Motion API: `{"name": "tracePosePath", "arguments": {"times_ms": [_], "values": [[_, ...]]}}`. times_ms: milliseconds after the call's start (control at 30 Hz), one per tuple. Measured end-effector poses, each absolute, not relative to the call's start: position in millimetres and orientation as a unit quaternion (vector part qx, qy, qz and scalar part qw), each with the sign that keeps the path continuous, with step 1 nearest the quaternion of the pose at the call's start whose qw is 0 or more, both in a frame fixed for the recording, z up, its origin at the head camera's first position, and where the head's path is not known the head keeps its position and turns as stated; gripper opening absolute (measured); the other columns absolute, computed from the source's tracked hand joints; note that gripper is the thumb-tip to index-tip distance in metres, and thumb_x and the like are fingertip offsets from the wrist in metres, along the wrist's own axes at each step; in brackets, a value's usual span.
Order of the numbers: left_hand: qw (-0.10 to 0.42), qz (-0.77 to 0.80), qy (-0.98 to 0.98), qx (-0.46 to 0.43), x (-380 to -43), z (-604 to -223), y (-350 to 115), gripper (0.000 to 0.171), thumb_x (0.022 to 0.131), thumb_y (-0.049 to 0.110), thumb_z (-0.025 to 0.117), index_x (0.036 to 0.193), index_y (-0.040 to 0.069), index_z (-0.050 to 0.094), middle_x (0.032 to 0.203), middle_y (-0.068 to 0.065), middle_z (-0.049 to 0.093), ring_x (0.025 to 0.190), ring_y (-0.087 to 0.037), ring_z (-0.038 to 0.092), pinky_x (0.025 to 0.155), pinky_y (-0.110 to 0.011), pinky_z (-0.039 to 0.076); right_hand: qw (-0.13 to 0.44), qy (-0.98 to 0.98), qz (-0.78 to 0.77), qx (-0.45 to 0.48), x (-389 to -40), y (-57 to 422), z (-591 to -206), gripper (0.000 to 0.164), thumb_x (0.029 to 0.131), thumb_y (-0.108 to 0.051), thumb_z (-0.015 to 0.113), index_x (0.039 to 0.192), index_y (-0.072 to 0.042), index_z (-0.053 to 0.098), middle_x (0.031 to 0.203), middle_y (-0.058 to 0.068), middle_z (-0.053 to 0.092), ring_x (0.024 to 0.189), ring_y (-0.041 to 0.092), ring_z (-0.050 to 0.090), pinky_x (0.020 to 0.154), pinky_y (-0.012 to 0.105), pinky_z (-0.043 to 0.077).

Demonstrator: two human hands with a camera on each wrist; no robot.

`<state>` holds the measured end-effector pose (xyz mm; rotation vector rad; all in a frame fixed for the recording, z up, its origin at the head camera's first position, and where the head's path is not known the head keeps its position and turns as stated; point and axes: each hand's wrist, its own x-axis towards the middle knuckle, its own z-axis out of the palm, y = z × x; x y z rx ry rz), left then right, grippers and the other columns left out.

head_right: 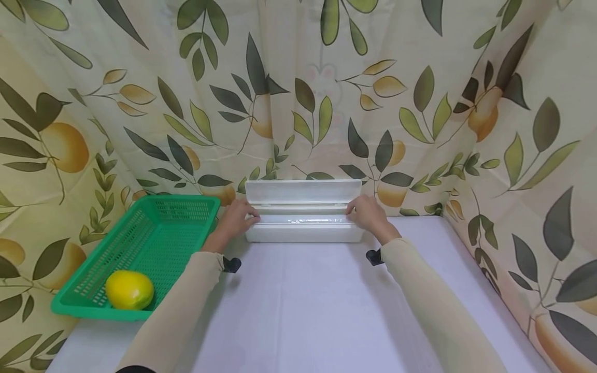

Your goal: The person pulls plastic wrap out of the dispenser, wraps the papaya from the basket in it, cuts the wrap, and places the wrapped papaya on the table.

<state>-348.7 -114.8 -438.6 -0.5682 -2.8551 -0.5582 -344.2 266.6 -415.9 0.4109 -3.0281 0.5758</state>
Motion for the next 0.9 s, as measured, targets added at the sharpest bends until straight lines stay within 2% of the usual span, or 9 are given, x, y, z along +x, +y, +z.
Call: {"name": "tracePosePath", "arguments": {"times_ms": [133, 367, 533, 800, 900], "values": [[0.099, -0.18, -0.96, -0.192, -348.5, -439.4, -114.4, 0.012, 0.096, 0.02, 0.075, 0.099, 0.012, 0.082, 0.103, -0.008, 0.067, 0.105, -0.029, 0.058, 0.094, -0.048, 0.046, 0.013, -0.974, 0.19, 0.124, -343.0, 266.8, -416.4, 0.009, 0.094, -0.004, 0.071, 0.099, -0.002, 0.078, 0.098, 0.016, 0.066, 0.087, 0.031, 0.058, 0.069, 0.042, 0.049], [0.119, -0.206, -0.953, -0.186, -349.7, -444.8, -113.9, 0.013, 0.097, 0.018, 0.073, 0.101, 0.008, 0.08, 0.103, -0.008, 0.066, 0.103, -0.028, 0.058, 0.093, -0.047, 0.047, 0.014, -0.972, 0.205, 0.117, -341.0, 270.1, -419.5, 0.013, 0.1, -0.005, 0.062, 0.108, 0.004, 0.068, 0.104, 0.02, 0.062, 0.095, 0.035, 0.057, 0.08, 0.049, 0.05], [0.146, -0.232, -0.944, -0.186, -349.9, -446.0, -113.0, 0.012, 0.097, 0.015, 0.072, 0.099, 0.006, 0.079, 0.101, -0.009, 0.069, 0.1, -0.03, 0.061, 0.091, -0.047, 0.048, 0.045, -0.962, 0.231, 0.139, -338.1, 275.8, -420.2, 0.01, 0.101, -0.001, 0.059, 0.105, 0.006, 0.064, 0.106, 0.022, 0.059, 0.095, 0.034, 0.055, 0.082, 0.049, 0.05], [0.161, -0.279, -0.931, -0.172, -347.5, -445.2, -112.9, 0.01, 0.098, 0.012, 0.07, 0.098, 0.005, 0.077, 0.1, -0.009, 0.073, 0.105, -0.033, 0.062, 0.099, -0.051, 0.045, 0.069, -0.956, 0.233, 0.162, -333.7, 279.2, -420.7, 0.011, 0.102, -0.003, 0.057, 0.107, 0.005, 0.063, 0.11, 0.022, 0.06, 0.091, 0.032, 0.058, 0.079, 0.048, 0.051], [0.159, -0.301, -0.926, -0.16, -345.8, -442.7, -112.4, 0.011, 0.099, 0.012, 0.068, 0.1, 0.005, 0.077, 0.101, -0.009, 0.075, 0.106, -0.032, 0.062, 0.101, -0.05, 0.044, 0.079, -0.954, 0.239, 0.163, -333.8, 278.8, -418.5, 0.012, 0.103, -0.005, 0.057, 0.108, 0.004, 0.062, 0.106, 0.02, 0.062, 0.085, 0.03, 0.058, 0.075, 0.044, 0.051]]}}
